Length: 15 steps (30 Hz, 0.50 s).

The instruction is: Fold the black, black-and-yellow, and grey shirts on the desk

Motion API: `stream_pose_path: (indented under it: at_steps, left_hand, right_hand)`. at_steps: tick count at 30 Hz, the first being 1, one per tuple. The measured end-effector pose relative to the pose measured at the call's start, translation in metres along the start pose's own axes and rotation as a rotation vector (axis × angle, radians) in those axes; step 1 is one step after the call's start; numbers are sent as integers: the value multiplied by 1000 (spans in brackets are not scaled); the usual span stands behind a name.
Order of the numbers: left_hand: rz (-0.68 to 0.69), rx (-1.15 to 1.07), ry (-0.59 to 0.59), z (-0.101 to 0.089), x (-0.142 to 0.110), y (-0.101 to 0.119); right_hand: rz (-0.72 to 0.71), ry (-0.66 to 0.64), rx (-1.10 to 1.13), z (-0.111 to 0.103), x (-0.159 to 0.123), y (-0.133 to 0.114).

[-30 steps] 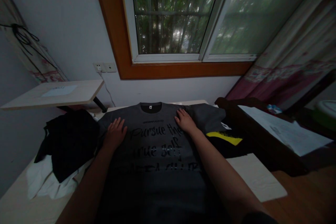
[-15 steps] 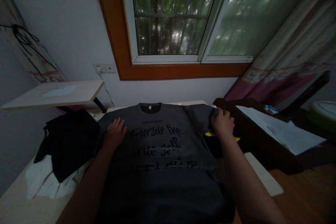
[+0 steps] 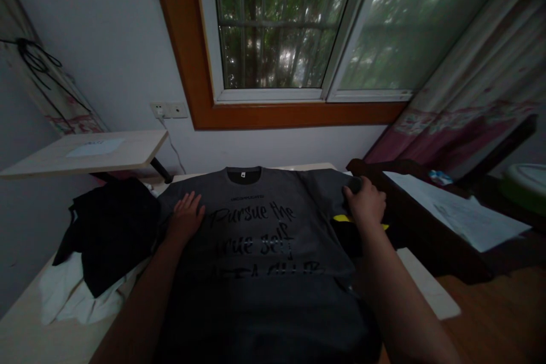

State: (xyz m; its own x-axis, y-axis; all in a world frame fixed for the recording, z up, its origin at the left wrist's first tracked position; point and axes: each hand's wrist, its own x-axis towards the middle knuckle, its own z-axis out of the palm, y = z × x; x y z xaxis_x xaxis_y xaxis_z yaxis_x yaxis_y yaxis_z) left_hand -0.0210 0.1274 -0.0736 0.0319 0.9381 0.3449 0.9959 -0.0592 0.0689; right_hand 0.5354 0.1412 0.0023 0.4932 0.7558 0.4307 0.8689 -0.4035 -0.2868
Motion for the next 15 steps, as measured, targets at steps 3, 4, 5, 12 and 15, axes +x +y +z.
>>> stream_pose_path:
  at_steps: [3, 4, 5, 12, 15]
  left_hand:
    - [7, -1, 9, 1, 0, 0]
    - [7, -1, 9, 1, 0, -1]
    - [7, -2, 7, 1, 0, -1]
    - [11, -6, -7, 1, 0, -3]
    - [11, -4, -18, 2, 1, -4]
  right_hand:
    - [-118, 50, 81, 2, -1, -2]
    - [-139, 57, 121, 3, -2, -4]
    - [-144, 62, 163, 4, -2, -5]
    - [51, 31, 499, 9, 11, -6]
    - [-29, 84, 574, -1, 16, -16]
